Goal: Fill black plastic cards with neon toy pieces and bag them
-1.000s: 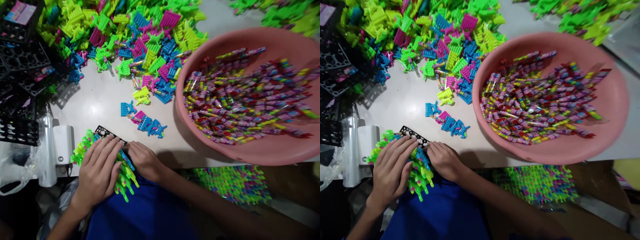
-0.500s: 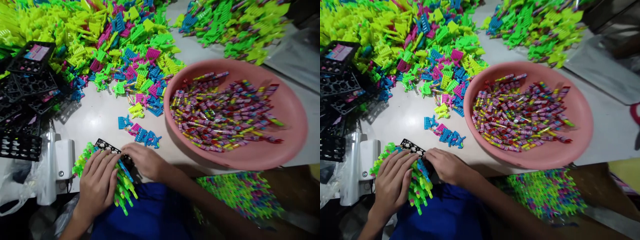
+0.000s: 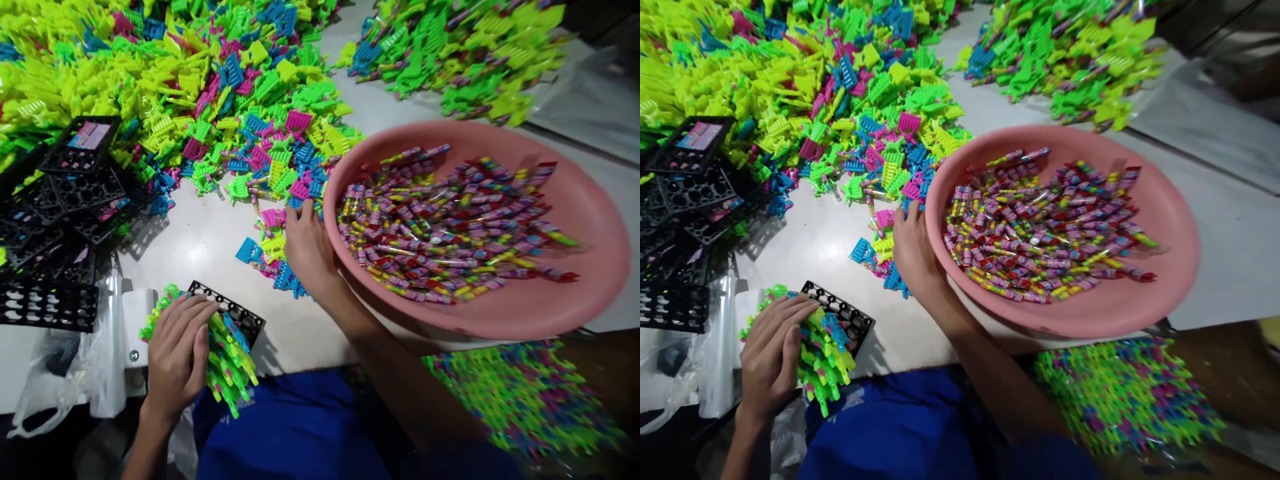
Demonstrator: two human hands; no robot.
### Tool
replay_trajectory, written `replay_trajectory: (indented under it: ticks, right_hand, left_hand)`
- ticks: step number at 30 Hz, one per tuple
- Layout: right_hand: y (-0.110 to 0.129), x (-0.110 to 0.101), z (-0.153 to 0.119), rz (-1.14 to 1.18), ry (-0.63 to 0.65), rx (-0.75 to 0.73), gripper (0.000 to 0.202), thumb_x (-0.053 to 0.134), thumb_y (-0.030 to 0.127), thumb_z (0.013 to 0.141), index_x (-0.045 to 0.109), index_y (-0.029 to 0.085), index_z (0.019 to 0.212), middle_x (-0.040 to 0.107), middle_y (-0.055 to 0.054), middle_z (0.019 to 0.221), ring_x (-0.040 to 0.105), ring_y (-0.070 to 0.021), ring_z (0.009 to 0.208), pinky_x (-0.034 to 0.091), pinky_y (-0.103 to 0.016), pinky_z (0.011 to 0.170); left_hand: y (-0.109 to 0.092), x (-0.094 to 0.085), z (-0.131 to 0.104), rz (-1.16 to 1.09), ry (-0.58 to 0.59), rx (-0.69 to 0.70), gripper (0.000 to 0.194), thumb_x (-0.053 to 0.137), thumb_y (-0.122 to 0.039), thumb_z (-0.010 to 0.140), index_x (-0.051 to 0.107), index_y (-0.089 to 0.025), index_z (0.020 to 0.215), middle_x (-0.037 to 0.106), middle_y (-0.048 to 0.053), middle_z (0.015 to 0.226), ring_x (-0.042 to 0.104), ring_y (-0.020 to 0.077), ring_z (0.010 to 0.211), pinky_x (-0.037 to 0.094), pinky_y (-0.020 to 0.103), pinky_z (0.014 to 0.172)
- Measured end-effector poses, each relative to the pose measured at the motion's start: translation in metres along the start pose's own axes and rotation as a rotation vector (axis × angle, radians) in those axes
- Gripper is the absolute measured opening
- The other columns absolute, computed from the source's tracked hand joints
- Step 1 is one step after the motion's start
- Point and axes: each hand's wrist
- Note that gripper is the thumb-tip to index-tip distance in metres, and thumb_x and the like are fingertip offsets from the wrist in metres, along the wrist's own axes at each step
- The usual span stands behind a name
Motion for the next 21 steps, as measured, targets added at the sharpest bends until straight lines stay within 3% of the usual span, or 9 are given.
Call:
replay_trajectory:
  ticks: [4, 8, 13, 15, 21]
  right_hand:
    - [-0.001, -0.001, -0.002, 0.006, 0.032, -0.044, 0.036, 0.042, -0.001, 0.094, 0.066, 0.012, 0.117, 0.064, -0.022, 0.12, 0.064, -0.0353, 0.105, 0.054, -0.051, 0.095]
    - [0.003, 0.0, -0.01, 0.089, 0.055, -0.075, 0.044, 0.042, -0.004, 0.094, 0.065, 0.014, 0.128, 0.067, -0.017, 0.12, 0.067, -0.0295, 0.098, 0.053, -0.041, 0.087]
    - [0.005, 0.0, -0.023, 0.168, 0.207, -0.312, 0.054, 0.046, -0.013, 0.087, 0.067, 0.018, 0.127, 0.068, -0.014, 0.127, 0.063, -0.0286, 0.117, 0.052, -0.036, 0.089]
    - [0.004, 0.001, -0.025, 0.171, 0.223, -0.362, 0.051, 0.048, -0.011, 0.089, 0.068, 0.019, 0.126, 0.068, -0.013, 0.125, 0.062, -0.0285, 0.118, 0.052, -0.035, 0.087]
    - [0.005, -0.001, -0.025, 0.386, 0.146, -0.235, 0.024, 0.052, 0.009, 0.103, 0.068, 0.017, 0.119, 0.068, -0.015, 0.119, 0.067, -0.0291, 0.107, 0.055, -0.039, 0.089]
  left_hand:
    - [-0.003, 0.001, 0.001, 0.019, 0.004, 0.032, 0.038, 0.049, -0.005, 0.105, 0.07, -0.015, 0.135, 0.079, 0.011, 0.126, 0.07, 0.0236, 0.129, 0.046, 0.045, 0.122]
    - [-0.007, 0.003, 0.002, 0.026, -0.01, 0.038, 0.038, 0.049, -0.005, 0.104, 0.07, -0.014, 0.134, 0.08, 0.011, 0.125, 0.07, 0.0235, 0.129, 0.047, 0.044, 0.121]
    - [-0.007, 0.004, 0.0, 0.024, -0.01, 0.027, 0.043, 0.049, -0.006, 0.104, 0.069, -0.017, 0.14, 0.08, 0.008, 0.125, 0.071, 0.023, 0.127, 0.048, 0.044, 0.121]
    - [-0.008, 0.004, 0.0, 0.026, -0.014, 0.021, 0.044, 0.049, -0.006, 0.104, 0.068, -0.018, 0.142, 0.081, 0.008, 0.125, 0.071, 0.0233, 0.127, 0.048, 0.045, 0.12]
    - [-0.009, 0.003, 0.001, 0.048, -0.031, 0.02, 0.047, 0.051, -0.009, 0.103, 0.067, -0.021, 0.145, 0.083, 0.006, 0.122, 0.076, 0.0244, 0.121, 0.055, 0.047, 0.115]
Point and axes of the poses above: each hand's wrist, its own z-axis towards the middle knuckle, its own x-axis out of the palm, y = z × x
